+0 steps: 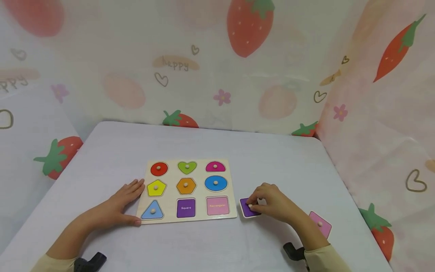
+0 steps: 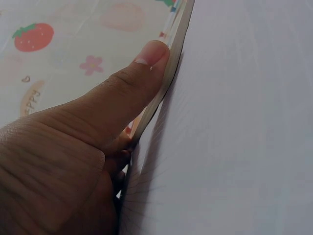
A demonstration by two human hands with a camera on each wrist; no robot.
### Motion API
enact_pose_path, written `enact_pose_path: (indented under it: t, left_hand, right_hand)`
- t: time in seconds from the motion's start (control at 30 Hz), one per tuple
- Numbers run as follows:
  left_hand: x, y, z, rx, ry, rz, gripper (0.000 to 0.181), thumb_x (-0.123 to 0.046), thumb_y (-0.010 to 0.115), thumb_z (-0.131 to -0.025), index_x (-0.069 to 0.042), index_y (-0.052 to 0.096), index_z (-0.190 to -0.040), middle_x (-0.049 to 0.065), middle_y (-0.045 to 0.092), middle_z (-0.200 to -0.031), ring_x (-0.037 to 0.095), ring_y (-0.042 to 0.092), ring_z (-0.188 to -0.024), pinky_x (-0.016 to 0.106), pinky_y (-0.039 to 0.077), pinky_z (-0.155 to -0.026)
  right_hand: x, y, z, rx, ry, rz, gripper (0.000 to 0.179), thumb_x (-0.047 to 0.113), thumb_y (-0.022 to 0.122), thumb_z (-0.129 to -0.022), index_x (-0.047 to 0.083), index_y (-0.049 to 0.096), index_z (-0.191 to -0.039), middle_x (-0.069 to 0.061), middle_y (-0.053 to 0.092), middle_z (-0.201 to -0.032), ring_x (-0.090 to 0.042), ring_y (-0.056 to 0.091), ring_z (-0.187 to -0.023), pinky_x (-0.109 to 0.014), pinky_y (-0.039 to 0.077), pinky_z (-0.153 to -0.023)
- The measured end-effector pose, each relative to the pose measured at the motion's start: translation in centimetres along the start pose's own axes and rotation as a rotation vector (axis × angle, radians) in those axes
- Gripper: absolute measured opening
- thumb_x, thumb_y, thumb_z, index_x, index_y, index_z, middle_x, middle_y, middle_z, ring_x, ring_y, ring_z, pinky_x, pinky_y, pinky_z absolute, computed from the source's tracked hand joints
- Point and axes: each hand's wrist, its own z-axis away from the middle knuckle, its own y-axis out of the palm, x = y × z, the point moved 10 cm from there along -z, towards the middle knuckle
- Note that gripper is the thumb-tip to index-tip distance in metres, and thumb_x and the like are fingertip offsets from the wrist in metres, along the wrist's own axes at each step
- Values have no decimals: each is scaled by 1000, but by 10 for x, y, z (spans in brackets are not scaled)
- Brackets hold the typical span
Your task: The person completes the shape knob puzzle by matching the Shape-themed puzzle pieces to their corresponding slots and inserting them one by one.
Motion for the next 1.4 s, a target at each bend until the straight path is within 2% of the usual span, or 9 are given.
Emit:
enact_pose_path:
  t: [0.27,0.4,0.77,0.97,1.2,1.4]
  left_hand:
    - [-6,-2,-1,-5,29,3,122,-63,85,-70,-2,29,-160,13,19,-171,39,8,-158,63,10,-125]
    - [-5,-2,-1,-8,27,-4,122,-64,84,-70,-3,29,-161,12,19,-171,38,8,-159,63,10,-126]
    - [-1,1,-2,-8,18,-19,124,-67,83,-69,-5,29,-161,10,19,-172,36,7,-159,62,11,-126]
    - [1,1,-2,-4,10,-20,124,-67,83,-68,-6,29,-161,10,19,-172,36,7,-159,62,11,-126]
    - [-1,0,-3,-6,17,-21,124,-67,84,-68,-5,29,-161,10,19,-171,36,8,-159,62,11,-126]
    - [-1,1,-2,-4,10,-12,124,-66,84,-68,-6,29,-161,10,19,-172,36,7,-159,62,10,-126]
  right_hand:
    - [26,9,-27,1,-54,-15,13,20,79,-91,29,79,-99,18,71,-98,-8,58,-100,-35,49,-90]
    - [39,13,-40,1,-68,-18,13,19,80,-90,29,79,-99,19,71,-97,-8,58,-100,-37,50,-90]
    - [62,37,-68,35,-22,-60,11,24,81,-90,31,80,-99,21,69,-96,-9,56,-106,-40,49,-95]
    - [75,49,-83,41,-41,-65,12,24,80,-90,30,80,-101,22,69,-96,-8,55,-106,-40,47,-99]
    - [94,61,-100,29,-115,-33,8,24,80,-91,25,82,-99,22,64,-85,-11,56,-92,-29,48,-84]
    - [107,71,-111,25,-162,-47,6,23,81,-90,24,82,-96,23,64,-78,-14,56,-86,-26,45,-79]
